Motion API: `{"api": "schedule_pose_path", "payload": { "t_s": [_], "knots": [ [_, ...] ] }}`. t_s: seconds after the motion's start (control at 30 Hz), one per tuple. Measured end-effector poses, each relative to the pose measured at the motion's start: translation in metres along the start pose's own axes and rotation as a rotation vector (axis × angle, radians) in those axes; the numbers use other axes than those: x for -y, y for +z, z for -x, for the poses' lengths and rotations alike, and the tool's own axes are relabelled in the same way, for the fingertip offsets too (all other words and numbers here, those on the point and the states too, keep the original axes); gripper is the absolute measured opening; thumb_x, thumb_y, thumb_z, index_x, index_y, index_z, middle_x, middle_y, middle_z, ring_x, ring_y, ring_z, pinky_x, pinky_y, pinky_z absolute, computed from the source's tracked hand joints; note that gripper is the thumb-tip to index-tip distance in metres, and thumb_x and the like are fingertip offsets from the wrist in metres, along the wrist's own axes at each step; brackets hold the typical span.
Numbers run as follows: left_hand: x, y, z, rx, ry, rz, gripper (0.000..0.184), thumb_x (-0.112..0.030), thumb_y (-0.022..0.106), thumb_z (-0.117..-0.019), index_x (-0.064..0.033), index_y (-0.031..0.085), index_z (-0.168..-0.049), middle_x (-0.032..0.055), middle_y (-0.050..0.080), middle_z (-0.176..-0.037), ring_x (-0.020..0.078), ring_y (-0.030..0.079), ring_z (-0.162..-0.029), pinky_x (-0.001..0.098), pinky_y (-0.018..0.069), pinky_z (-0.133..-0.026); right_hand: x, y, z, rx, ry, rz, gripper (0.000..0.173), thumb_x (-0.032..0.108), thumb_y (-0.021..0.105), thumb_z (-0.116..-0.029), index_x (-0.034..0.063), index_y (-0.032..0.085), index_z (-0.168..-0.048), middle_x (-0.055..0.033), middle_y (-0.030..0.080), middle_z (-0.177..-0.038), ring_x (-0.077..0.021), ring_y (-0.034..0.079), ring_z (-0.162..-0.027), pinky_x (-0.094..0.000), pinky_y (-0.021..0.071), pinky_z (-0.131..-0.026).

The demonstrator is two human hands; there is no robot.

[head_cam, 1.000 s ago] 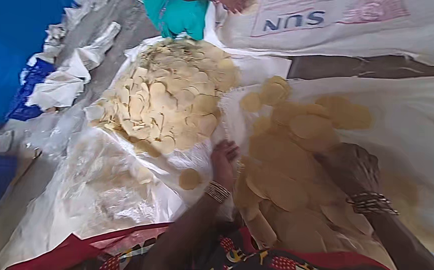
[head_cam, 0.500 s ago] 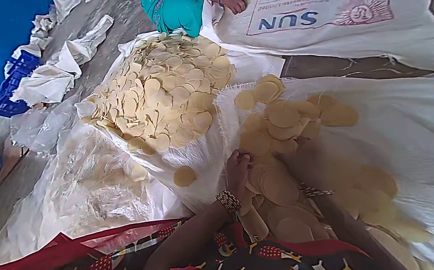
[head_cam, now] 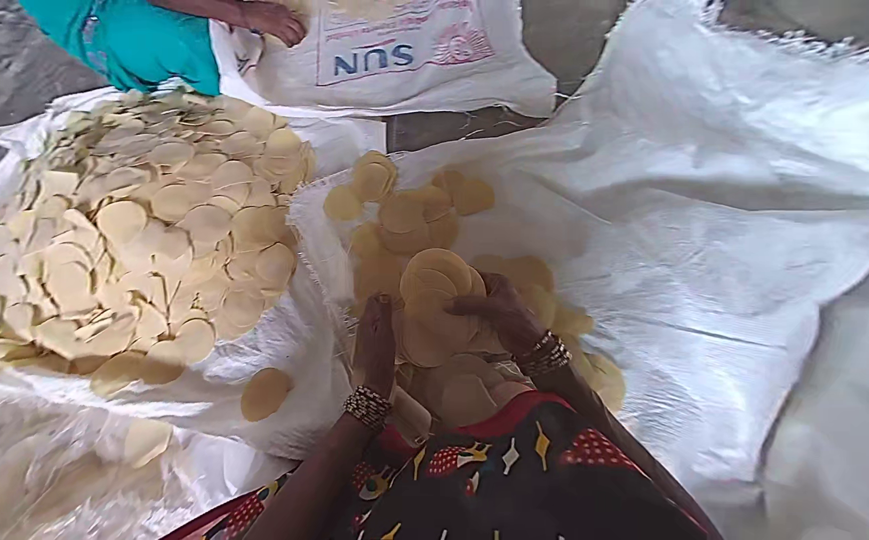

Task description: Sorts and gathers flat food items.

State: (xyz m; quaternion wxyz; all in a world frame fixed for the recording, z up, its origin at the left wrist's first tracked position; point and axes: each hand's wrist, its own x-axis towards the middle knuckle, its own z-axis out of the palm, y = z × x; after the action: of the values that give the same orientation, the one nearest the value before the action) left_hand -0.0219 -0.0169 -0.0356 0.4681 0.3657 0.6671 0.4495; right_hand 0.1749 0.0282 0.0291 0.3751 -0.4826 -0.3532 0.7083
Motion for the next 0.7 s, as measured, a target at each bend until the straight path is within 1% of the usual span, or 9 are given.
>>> {"api": "schedule_pose_path", "payload": {
  "t_s": [0.13,0.2,0.27,0.33,0.4,0.5,0.6,0.67,0.7],
  "knots": [
    [-0.022,0.025,0.015,0.133,0.0,0.173,0.062,-0.04,0.017,-0.1111,0.0039,0.057,-0.129,0.008,0.065,-0.121,0.005,0.06,-0.113,0.0245,0.0497,-0.1,-0.006,-0.018,0.032,-0.04,-0.082,-0.187,0.028,0.004,0.077,-0.0777,0.0085,0.066,-0.103,-0.0013,0.077,-0.089,-0.0112,0.075,-0.081,-0.0297,0.0642,-0.076],
    [-0.025,0.038,0.019,0.252,-0.15,0.26,0.069,-0.044,0.008,-0.1104,0.003,0.051,-0.135,0.0096,0.064,-0.122,0.0082,0.062,-0.11,0.0265,0.0521,-0.094,-0.024,-0.033,0.026,-0.192,-0.023,0.079,0.031,0.007,0.08,-0.0772,0.0027,0.069,-0.105,-0.0063,0.076,-0.09,-0.014,0.074,-0.083,-0.0321,0.0631,-0.077],
    [-0.01,0.05,0.018,0.317,-0.306,0.271,0.07,-0.048,0.011,-0.1103,0.0006,0.047,-0.145,0.0156,0.058,-0.138,0.019,0.058,-0.123,0.0378,0.0485,-0.102,-0.034,-0.048,0.022,-0.311,0.147,0.56,0.042,0.02,0.081,-0.0846,-0.0021,0.068,-0.119,-0.0187,0.071,-0.108,-0.0287,0.067,-0.104,-0.0492,0.0523,-0.096],
    [0.0,0.057,0.018,0.325,-0.317,0.257,0.063,-0.044,0.02,-0.1116,0.0009,0.049,-0.145,0.0169,0.053,-0.146,0.0206,0.051,-0.133,0.0383,0.0401,-0.112,-0.036,-0.053,0.024,-0.35,0.21,0.707,0.043,0.027,0.08,-0.0873,-0.0014,0.068,-0.118,-0.0228,0.069,-0.113,-0.0363,0.064,-0.111,-0.0579,0.0465,-0.099],
    [-0.003,0.057,0.024,0.313,-0.282,0.251,0.055,-0.04,0.03,-0.1111,0.0017,0.05,-0.141,0.0162,0.055,-0.141,0.0179,0.053,-0.128,0.0349,0.0434,-0.107,-0.033,-0.052,0.036,-0.371,0.158,0.595,0.038,0.026,0.082,-0.082,0.0016,0.071,-0.109,-0.0169,0.071,-0.103,-0.029,0.067,-0.1,-0.0526,0.0511,-0.091],
    [-0.02,0.052,0.037,0.419,-0.207,0.231,0.062,-0.042,0.037,-0.1066,-0.0017,0.036,-0.154,0.0153,0.039,-0.157,0.0156,0.04,-0.141,0.035,0.0354,-0.116,-0.022,-0.047,0.054,-0.311,0.026,0.309,0.033,0.023,0.082,-0.0748,0.0068,0.073,-0.102,-0.0045,0.074,-0.089,-0.013,0.072,-0.083,-0.0345,0.0606,-0.078],
    [-0.037,0.055,0.05,0.444,-0.283,0.283,0.066,-0.032,0.056,-0.0984,-0.0015,0.033,-0.152,0.011,0.058,-0.132,0.01,0.061,-0.112,0.0288,0.0533,-0.095,-0.019,-0.043,0.061,-0.262,0.008,0.213,0.036,0.02,0.082,-0.0759,0.0048,0.071,-0.107,-0.0053,0.074,-0.091,-0.013,0.073,-0.084,-0.0326,0.0615,-0.078],
    [-0.043,0.06,0.051,0.361,-0.352,0.213,0.052,-0.011,0.072,-0.0914,0.0022,0.048,-0.135,0.0108,0.069,-0.103,0.0129,0.07,-0.087,0.0301,0.0606,-0.077,-0.02,-0.043,0.061,-0.236,0.046,0.33,0.038,0.022,0.081,-0.0817,0.0034,0.069,-0.113,-0.008,0.072,-0.098,-0.0146,0.07,-0.091,-0.0357,0.0585,-0.084],
    [-0.045,0.06,0.049,0.347,-0.369,0.108,0.052,-0.011,0.075,-0.0903,0.0025,0.05,-0.134,0.012,0.069,-0.102,0.015,0.069,-0.086,0.033,0.0599,-0.077,-0.022,-0.046,0.06,-0.224,0.055,0.409,0.039,0.026,0.08,-0.0859,0.002,0.069,-0.114,-0.0108,0.071,-0.101,-0.0175,0.069,-0.094,-0.0393,0.0567,-0.087]
  ]
}}
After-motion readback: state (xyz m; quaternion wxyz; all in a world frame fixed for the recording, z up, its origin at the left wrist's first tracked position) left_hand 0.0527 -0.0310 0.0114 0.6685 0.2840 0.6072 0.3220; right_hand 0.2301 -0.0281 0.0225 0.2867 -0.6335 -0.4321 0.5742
